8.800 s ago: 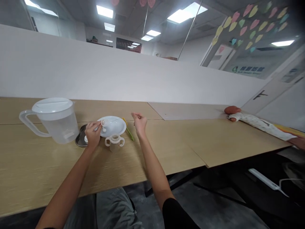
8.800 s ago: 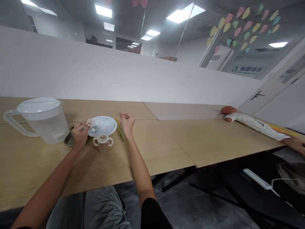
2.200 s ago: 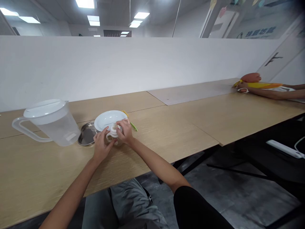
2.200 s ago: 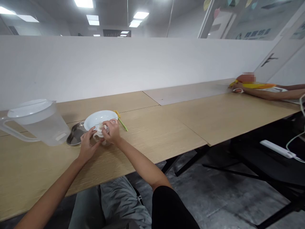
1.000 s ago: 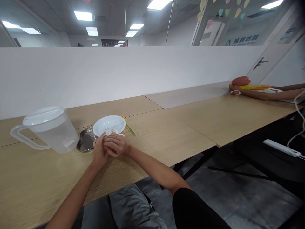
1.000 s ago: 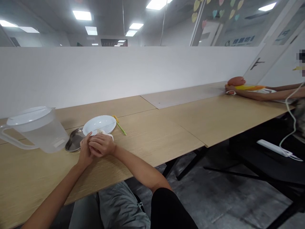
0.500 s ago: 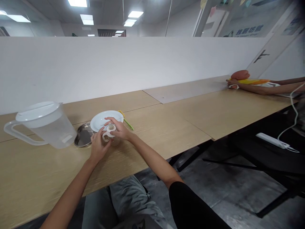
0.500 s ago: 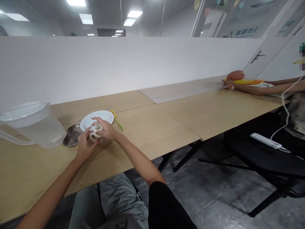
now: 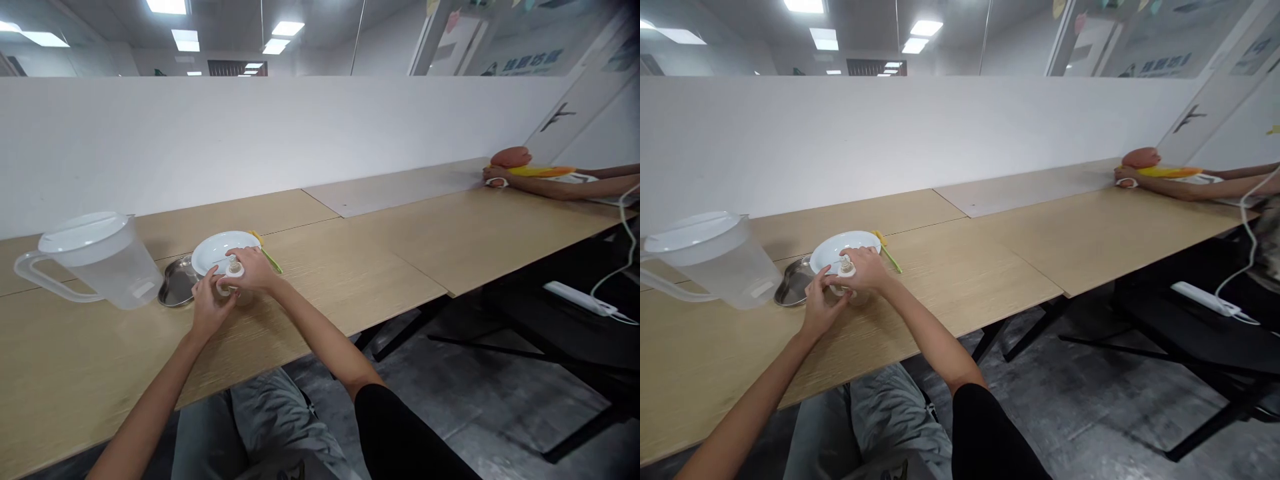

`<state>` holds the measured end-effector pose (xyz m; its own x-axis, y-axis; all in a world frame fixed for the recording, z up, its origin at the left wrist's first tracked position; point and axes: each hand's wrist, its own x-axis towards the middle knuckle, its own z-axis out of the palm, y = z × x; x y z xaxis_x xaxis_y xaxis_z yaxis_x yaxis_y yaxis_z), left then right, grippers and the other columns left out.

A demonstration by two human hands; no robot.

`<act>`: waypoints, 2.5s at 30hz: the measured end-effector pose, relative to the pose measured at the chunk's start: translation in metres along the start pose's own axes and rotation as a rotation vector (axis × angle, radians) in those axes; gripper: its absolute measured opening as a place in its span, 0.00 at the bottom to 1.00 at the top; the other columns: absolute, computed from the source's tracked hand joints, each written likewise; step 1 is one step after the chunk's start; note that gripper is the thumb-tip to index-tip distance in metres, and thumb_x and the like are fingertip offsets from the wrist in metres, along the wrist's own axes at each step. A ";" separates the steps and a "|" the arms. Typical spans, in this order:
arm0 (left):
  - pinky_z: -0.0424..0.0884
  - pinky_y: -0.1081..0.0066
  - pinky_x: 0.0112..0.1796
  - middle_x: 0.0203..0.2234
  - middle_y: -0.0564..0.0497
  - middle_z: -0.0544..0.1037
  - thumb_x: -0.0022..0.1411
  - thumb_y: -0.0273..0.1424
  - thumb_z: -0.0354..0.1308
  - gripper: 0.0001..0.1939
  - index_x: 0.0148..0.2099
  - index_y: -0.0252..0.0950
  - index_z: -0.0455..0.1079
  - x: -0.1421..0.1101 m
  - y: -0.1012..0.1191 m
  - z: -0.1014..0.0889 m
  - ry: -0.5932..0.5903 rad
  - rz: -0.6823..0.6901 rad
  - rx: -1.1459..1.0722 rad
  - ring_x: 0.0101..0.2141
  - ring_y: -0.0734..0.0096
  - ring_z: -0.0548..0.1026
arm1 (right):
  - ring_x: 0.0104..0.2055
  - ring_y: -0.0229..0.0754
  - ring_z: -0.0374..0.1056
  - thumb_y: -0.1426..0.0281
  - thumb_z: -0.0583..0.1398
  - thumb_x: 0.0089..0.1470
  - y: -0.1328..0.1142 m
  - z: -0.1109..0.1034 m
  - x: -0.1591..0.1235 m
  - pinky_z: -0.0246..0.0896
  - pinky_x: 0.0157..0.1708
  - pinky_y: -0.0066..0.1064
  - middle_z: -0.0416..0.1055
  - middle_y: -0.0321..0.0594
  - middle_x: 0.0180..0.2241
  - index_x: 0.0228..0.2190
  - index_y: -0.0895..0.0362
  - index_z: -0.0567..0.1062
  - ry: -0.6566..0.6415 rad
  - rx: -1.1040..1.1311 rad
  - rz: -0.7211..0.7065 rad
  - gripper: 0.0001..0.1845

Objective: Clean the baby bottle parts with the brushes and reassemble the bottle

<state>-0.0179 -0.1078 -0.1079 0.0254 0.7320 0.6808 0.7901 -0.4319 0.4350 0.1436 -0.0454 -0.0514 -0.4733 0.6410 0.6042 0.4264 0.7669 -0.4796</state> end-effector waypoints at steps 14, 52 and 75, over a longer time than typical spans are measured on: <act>0.58 0.51 0.52 0.41 0.44 0.75 0.54 0.43 0.60 0.38 0.63 0.35 0.52 -0.003 0.002 0.006 0.025 -0.073 -0.030 0.47 0.53 0.71 | 0.34 0.35 0.65 0.61 0.70 0.40 0.009 -0.013 -0.002 0.68 0.30 0.29 0.64 0.34 0.38 0.47 0.52 0.72 -0.162 0.554 0.182 0.31; 0.56 0.54 0.51 0.52 0.35 0.72 0.64 0.46 0.49 0.31 0.61 0.30 0.60 0.011 -0.041 -0.033 0.144 0.088 0.430 0.51 0.47 0.67 | 0.44 0.45 0.67 0.57 0.62 0.51 0.011 0.027 -0.008 0.64 0.45 0.37 0.70 0.45 0.42 0.48 0.59 0.66 0.156 0.025 -0.066 0.27; 0.46 0.53 0.61 0.54 0.32 0.71 0.63 0.53 0.39 0.41 0.65 0.26 0.55 0.014 -0.080 -0.024 -0.187 -0.055 0.666 0.58 0.51 0.64 | 0.46 0.47 0.68 0.55 0.58 0.55 0.011 0.032 -0.010 0.65 0.46 0.38 0.69 0.47 0.43 0.49 0.59 0.65 0.156 -0.023 -0.084 0.26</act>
<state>-0.0955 -0.0755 -0.1186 0.0324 0.8480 0.5290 0.9994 -0.0200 -0.0291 0.1284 -0.0426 -0.0828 -0.3835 0.5604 0.7341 0.4088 0.8158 -0.4091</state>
